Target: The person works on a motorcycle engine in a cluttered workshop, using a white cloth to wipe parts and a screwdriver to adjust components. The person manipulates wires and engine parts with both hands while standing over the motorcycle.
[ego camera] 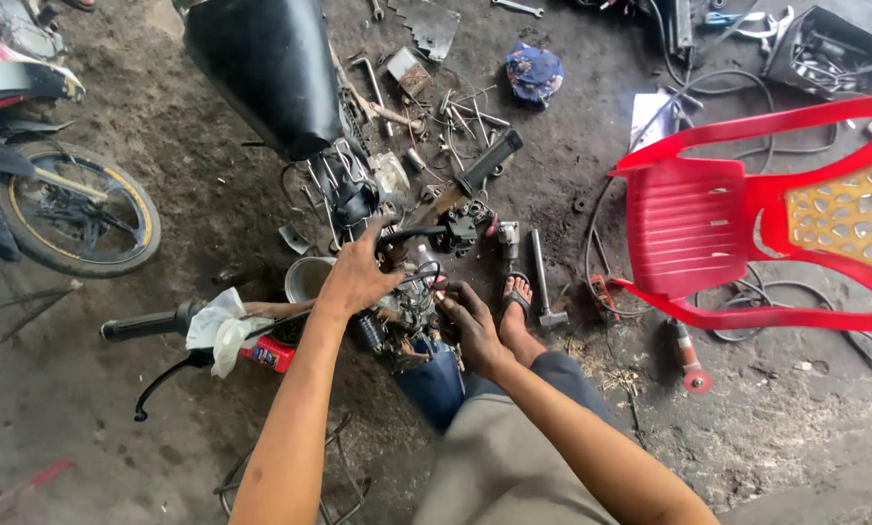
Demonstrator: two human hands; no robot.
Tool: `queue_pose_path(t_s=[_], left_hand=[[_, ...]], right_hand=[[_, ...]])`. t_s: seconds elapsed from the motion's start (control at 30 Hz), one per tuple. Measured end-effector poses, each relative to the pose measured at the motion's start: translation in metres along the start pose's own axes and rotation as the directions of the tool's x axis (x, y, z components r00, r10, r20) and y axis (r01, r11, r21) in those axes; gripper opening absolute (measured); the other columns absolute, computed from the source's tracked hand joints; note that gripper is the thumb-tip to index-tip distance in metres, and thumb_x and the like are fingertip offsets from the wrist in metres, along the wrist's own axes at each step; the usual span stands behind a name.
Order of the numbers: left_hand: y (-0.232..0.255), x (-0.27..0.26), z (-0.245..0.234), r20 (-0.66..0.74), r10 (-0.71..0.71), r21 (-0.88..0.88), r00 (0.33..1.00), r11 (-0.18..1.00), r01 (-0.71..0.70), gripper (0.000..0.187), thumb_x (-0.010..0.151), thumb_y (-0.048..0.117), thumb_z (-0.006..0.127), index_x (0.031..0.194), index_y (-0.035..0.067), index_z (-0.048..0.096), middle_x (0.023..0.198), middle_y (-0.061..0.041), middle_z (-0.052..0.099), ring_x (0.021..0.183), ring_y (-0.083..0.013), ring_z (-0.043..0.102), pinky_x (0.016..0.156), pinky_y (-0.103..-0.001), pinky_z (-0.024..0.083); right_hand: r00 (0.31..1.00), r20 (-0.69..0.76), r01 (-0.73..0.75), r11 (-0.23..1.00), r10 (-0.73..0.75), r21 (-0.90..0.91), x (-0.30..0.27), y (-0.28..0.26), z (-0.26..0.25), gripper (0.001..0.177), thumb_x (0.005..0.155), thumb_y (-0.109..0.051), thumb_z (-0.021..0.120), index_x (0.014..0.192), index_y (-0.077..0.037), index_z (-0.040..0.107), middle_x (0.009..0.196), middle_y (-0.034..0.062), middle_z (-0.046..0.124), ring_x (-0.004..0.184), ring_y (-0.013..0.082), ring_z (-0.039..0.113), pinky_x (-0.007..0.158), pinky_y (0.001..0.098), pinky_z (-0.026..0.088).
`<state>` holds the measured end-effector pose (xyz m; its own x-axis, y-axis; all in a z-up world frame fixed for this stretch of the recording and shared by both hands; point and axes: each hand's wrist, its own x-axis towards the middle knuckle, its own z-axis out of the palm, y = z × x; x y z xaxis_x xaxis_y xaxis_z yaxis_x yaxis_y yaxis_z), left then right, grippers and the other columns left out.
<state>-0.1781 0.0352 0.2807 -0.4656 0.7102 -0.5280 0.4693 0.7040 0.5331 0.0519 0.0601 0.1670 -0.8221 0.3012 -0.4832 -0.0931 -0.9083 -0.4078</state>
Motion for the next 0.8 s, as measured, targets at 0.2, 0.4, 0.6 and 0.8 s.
queue_pose_path(t_s=[0.2, 0.4, 0.6, 0.8], left_hand=[[0.002, -0.003, 0.0, -0.026, 0.086, -0.034, 0.996, 0.996, -0.087, 0.078, 0.072, 0.016, 0.079, 0.143, 0.005, 0.048, 0.117, -0.027, 0.071, 0.111, -0.0407, 0.07, 0.098, -0.042, 0.055], [0.0, -0.002, 0.001, -0.059, 0.144, -0.067, 0.988, 0.987, -0.148, 0.072, 0.074, 0.016, 0.078, 0.14, 0.004, 0.052, 0.115, -0.027, 0.072, 0.11, -0.0396, 0.071, 0.095, -0.043, 0.056], [0.006, -0.004, -0.001, -0.045, 0.1, -0.105, 0.994, 0.989, -0.104, 0.071, 0.074, 0.016, 0.076, 0.14, 0.005, 0.053, 0.112, -0.026, 0.073, 0.108, -0.0374, 0.073, 0.093, -0.042, 0.057], [0.005, -0.003, -0.003, -0.036, 0.098, -0.099, 0.995, 0.99, -0.101, 0.072, 0.075, 0.017, 0.074, 0.141, 0.004, 0.051, 0.112, -0.027, 0.072, 0.111, -0.0401, 0.07, 0.092, -0.043, 0.056]], right_hand=[[1.0, 0.009, 0.005, 1.0, -0.005, 0.0, 0.013, 0.0, 0.006, 0.024, 0.102, -0.014, 0.054, 0.125, -0.01, 0.055, 0.075, -0.0047, 0.046, 0.06, 0.0057, 0.04, 0.051, 0.0235, 0.03], [0.997, -0.076, 0.021, 0.988, -0.033, -0.156, 0.019, 0.002, 0.014, 0.023, 0.099, -0.011, 0.051, 0.121, -0.008, 0.059, 0.069, -0.0053, 0.044, 0.053, 0.0055, 0.038, 0.046, 0.0231, 0.027], [0.98, -0.182, 0.055, 0.992, -0.076, -0.117, 0.028, 0.021, 0.015, 0.017, 0.099, -0.01, 0.052, 0.113, -0.007, 0.059, 0.072, -0.0053, 0.048, 0.056, 0.0048, 0.042, 0.048, 0.023, 0.03], [0.973, -0.222, 0.048, 0.994, -0.069, -0.097, 0.033, 0.023, 0.024, 0.013, 0.099, -0.013, 0.052, 0.107, -0.005, 0.059, 0.072, -0.0041, 0.049, 0.056, 0.0055, 0.043, 0.047, 0.0229, 0.031]])
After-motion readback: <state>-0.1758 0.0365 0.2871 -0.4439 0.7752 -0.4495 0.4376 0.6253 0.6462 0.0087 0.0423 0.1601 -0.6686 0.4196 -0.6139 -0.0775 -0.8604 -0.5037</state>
